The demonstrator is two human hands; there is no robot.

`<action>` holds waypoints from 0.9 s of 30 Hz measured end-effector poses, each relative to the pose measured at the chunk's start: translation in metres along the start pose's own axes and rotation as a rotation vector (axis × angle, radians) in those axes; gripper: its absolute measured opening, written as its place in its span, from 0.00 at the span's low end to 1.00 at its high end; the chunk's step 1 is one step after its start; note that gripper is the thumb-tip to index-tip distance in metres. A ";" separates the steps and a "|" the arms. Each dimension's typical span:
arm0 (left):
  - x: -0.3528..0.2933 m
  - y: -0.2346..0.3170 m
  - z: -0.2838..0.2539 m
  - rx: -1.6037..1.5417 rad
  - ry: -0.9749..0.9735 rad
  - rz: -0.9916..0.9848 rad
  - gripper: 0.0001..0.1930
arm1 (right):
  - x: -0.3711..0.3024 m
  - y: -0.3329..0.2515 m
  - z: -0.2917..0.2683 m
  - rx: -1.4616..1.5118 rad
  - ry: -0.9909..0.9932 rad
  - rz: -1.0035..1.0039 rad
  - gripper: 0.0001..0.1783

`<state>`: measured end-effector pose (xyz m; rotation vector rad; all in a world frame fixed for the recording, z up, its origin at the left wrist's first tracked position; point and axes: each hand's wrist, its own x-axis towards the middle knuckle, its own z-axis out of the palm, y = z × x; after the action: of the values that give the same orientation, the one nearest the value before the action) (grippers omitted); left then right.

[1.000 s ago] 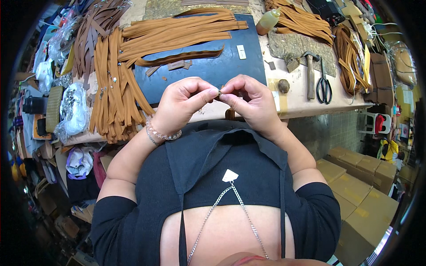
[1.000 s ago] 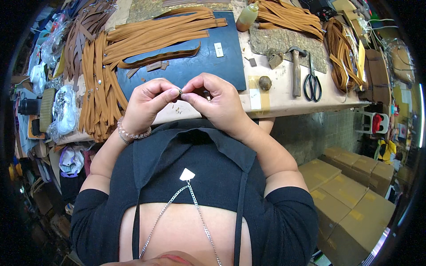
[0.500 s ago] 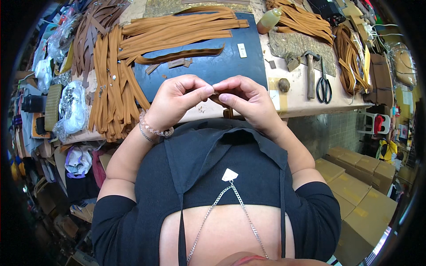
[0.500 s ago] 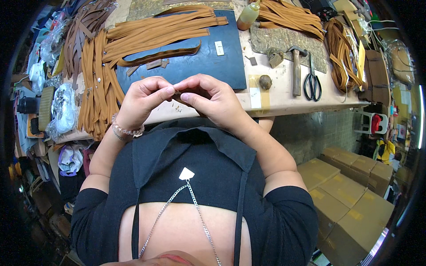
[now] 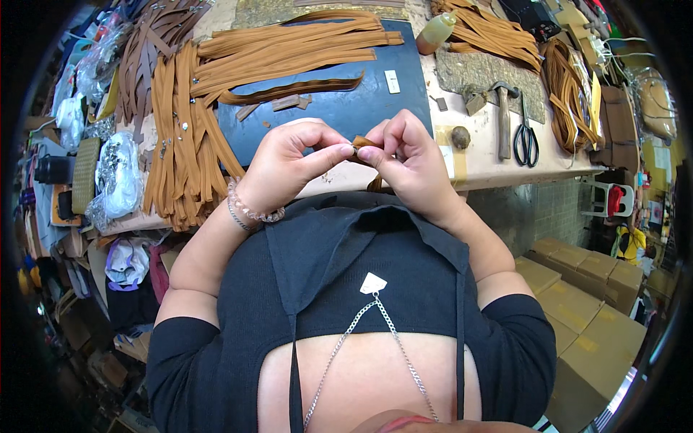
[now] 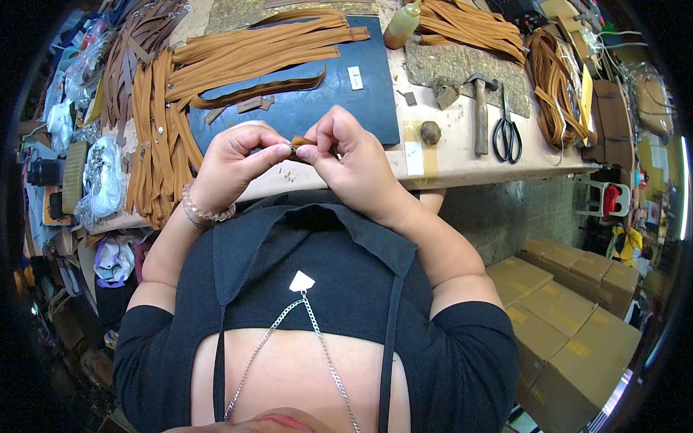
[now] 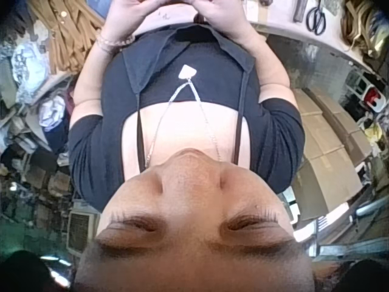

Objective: The person assembles leather components by hand, using scissors to trim pieces and applying adhesive from a bottle to join multiple leather strips together at a workshop table.

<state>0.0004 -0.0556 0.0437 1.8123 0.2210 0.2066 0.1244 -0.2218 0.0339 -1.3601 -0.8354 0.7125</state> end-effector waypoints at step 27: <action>-0.001 0.011 -0.011 -0.311 -0.042 -0.144 0.08 | 0.003 -0.009 0.002 0.153 -0.092 0.032 0.13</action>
<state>-0.0032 -0.0486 0.0568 1.4843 0.2734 0.0950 0.1236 -0.2188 0.0437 -1.2127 -0.8159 0.8523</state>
